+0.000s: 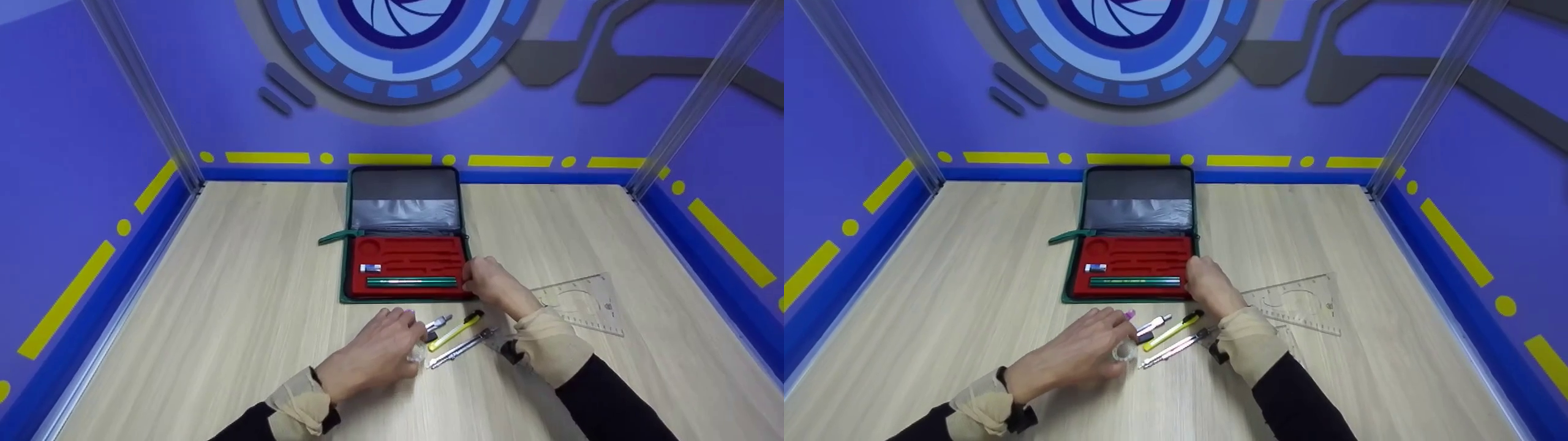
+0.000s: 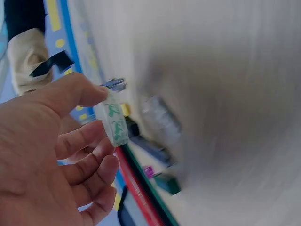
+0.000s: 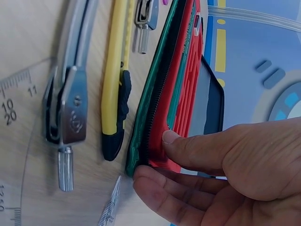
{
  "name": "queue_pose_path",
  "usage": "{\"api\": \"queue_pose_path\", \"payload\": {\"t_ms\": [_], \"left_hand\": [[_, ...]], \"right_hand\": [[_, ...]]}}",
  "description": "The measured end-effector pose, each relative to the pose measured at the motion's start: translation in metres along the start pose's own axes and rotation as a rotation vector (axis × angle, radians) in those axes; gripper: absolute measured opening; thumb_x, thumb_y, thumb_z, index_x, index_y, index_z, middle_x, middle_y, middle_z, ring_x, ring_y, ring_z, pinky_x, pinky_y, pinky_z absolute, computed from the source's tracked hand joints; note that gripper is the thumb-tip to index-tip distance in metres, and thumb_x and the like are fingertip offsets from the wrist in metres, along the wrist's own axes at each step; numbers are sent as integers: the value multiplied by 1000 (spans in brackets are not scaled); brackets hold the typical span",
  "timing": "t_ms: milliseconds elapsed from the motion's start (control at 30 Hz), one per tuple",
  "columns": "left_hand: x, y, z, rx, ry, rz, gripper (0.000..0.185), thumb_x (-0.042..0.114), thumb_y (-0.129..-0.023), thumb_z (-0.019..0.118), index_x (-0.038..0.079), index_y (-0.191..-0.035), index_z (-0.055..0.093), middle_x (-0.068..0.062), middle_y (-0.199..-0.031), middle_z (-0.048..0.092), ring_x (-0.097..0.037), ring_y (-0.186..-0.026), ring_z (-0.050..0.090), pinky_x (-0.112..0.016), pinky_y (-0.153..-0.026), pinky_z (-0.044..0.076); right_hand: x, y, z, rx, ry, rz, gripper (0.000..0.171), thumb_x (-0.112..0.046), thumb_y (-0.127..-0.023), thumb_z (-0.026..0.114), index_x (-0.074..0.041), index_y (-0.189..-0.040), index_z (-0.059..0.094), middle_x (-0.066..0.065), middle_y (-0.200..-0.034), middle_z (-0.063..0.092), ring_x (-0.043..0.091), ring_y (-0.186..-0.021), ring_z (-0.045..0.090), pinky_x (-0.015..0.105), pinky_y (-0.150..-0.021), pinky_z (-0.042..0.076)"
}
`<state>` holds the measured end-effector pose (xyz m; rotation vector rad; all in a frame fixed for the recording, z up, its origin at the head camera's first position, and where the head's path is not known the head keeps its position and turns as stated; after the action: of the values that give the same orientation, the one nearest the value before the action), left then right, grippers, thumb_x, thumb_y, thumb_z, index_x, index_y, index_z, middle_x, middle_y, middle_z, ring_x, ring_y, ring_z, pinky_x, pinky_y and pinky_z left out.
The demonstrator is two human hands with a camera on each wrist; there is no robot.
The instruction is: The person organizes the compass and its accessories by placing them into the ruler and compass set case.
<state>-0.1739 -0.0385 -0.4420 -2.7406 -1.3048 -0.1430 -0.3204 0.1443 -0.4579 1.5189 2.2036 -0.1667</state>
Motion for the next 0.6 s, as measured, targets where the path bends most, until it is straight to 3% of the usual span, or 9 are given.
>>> {"api": "queue_pose_path", "payload": {"t_ms": [233,433,600], "left_hand": [[-42,4,-28,41,250,-155,38,12,-87,77,7,-124,67,-5,-113,58,-17,-102,56,-33,-90,53],[-86,-2,-51,197,280,-203,39,5,-86,75,0,-124,68,-9,-113,54,-20,-101,54,-34,-88,53],[-116,-11,-53,246,262,-316,36,12,-91,75,0,-125,69,-10,-113,57,-20,-98,57,-33,-87,54]], "right_hand": [[-2,-3,-1,-10,15,15,5,5,-90,71,0,-88,71,8,-83,66,20,-75,56,35,-68,52],[-2,-3,-1,-13,8,28,4,4,-92,69,1,-89,70,8,-83,64,20,-75,57,35,-66,51],[2,-1,0,-17,0,28,6,4,-91,71,-1,-88,71,7,-82,64,20,-74,56,34,-65,50]]}}
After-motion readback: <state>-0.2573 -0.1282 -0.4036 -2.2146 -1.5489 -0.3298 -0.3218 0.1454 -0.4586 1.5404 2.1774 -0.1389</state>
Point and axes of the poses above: each hand's wrist, its own y-axis away from the middle knuckle, its own z-axis out of the palm, x = y × z, the point moved 5 cm from there along -y, towards the middle knuckle
